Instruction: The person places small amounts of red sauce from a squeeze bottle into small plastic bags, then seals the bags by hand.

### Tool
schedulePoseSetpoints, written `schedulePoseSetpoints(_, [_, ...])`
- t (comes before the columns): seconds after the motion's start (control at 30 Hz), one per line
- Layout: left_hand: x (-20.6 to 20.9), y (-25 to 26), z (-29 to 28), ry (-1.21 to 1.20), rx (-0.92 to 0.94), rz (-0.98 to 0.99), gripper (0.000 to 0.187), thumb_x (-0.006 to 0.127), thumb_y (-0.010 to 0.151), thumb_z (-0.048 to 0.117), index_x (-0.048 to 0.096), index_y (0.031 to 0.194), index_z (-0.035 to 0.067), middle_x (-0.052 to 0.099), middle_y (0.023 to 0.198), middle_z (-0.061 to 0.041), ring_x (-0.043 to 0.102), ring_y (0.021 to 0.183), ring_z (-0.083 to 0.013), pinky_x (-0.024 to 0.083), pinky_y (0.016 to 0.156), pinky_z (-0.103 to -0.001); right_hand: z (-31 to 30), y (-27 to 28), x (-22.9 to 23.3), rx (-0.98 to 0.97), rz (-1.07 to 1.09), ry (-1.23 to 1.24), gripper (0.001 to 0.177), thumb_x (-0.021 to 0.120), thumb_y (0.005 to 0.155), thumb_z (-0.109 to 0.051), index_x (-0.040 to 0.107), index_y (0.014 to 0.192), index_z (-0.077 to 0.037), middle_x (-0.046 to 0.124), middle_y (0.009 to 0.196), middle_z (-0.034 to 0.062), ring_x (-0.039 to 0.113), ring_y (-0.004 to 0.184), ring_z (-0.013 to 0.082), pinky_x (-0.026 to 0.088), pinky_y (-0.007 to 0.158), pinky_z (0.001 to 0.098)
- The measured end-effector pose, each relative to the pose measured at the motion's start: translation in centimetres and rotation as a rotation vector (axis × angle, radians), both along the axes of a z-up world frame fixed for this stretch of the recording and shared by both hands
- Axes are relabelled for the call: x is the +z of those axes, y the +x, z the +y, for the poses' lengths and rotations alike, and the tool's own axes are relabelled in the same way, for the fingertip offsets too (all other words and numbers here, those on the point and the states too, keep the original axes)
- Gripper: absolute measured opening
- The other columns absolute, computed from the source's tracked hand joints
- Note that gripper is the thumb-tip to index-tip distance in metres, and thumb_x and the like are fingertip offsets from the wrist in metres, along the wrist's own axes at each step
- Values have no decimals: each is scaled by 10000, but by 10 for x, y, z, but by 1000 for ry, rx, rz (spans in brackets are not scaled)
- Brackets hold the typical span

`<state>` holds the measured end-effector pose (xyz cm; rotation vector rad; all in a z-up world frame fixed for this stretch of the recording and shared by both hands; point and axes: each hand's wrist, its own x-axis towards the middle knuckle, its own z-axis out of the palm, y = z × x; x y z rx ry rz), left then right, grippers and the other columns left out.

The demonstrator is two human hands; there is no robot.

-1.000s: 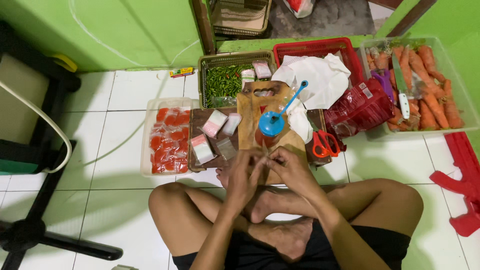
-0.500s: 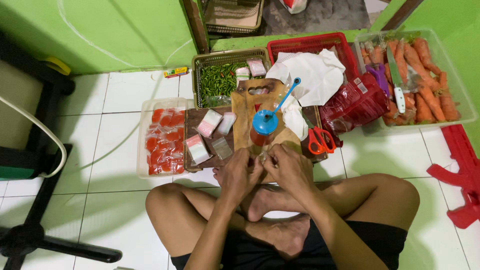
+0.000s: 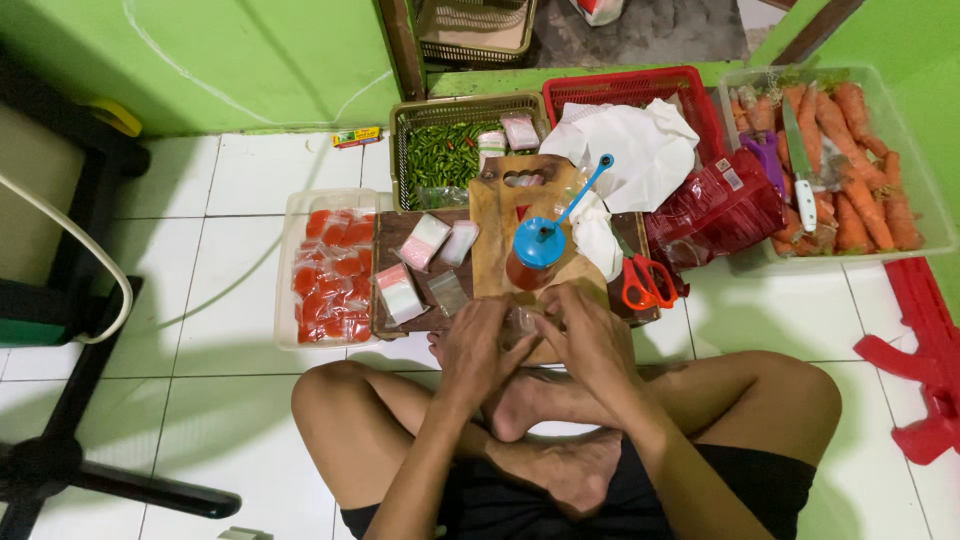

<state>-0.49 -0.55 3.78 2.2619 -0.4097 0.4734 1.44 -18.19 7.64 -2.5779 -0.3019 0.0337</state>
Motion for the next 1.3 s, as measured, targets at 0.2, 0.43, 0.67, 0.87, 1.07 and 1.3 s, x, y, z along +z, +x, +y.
schedulePoseSetpoints(0.2, [4, -2, -1, 161, 108, -129, 513, 823, 702, 257, 617, 1149, 111, 586, 939, -68, 622, 930, -261, 467, 957, -423, 12, -7, 29, 209, -25, 270, 145, 675, 907, -252, 735, 983, -143, 733, 946, 77, 707, 897, 351, 574, 738, 430])
schedulePoseSetpoints(0.43, [13, -7, -2, 129, 39, -134, 402, 785, 772, 222, 664, 1137, 105, 642, 1045, -101, 628, 1070, -278, 431, 1008, -439, 6, -2, 21, 257, -23, 186, 167, 640, 922, -244, 763, 912, -133, 755, 988, 100, 699, 937, 372, 563, 762, 456])
schedulePoseSetpoints(0.67, [16, -7, 4, -57, 206, -58, 316, 790, 784, 210, 668, 1056, 104, 664, 895, -83, 670, 915, -268, 476, 913, -395, 12, -1, -8, -89, 1, 251, 229, 725, 880, -360, 692, 1027, -189, 726, 968, 91, 703, 953, 322, 571, 769, 423])
schedulePoseSetpoints(0.87, [-3, -6, 14, -319, 317, 161, 320, 796, 822, 226, 657, 1089, 117, 709, 989, -95, 680, 967, -349, 514, 856, -482, 21, 40, -9, -140, 11, 471, 796, 861, 749, -259, 419, 1320, 77, 525, 1207, 302, 552, 1177, 477, 536, 929, 489])
schedulePoseSetpoints(1.07, [6, -7, 20, -365, 375, 280, 364, 777, 844, 182, 626, 1156, 73, 697, 1037, -168, 664, 1021, -401, 522, 886, -500, 29, 55, 33, -37, 235, 366, 739, 814, 767, -402, 453, 1300, -39, 588, 1286, 236, 535, 1245, 443, 424, 1047, 556])
schedulePoseSetpoints(1.3, [-26, -4, 32, -167, 432, 195, 443, 808, 802, 252, 616, 1176, 113, 662, 1014, -91, 663, 1010, -289, 520, 897, -390, 10, 70, 23, 308, -191, -386, 717, 808, 725, -327, 500, 1362, -207, 569, 1318, 17, 476, 1250, 297, 437, 943, 460])
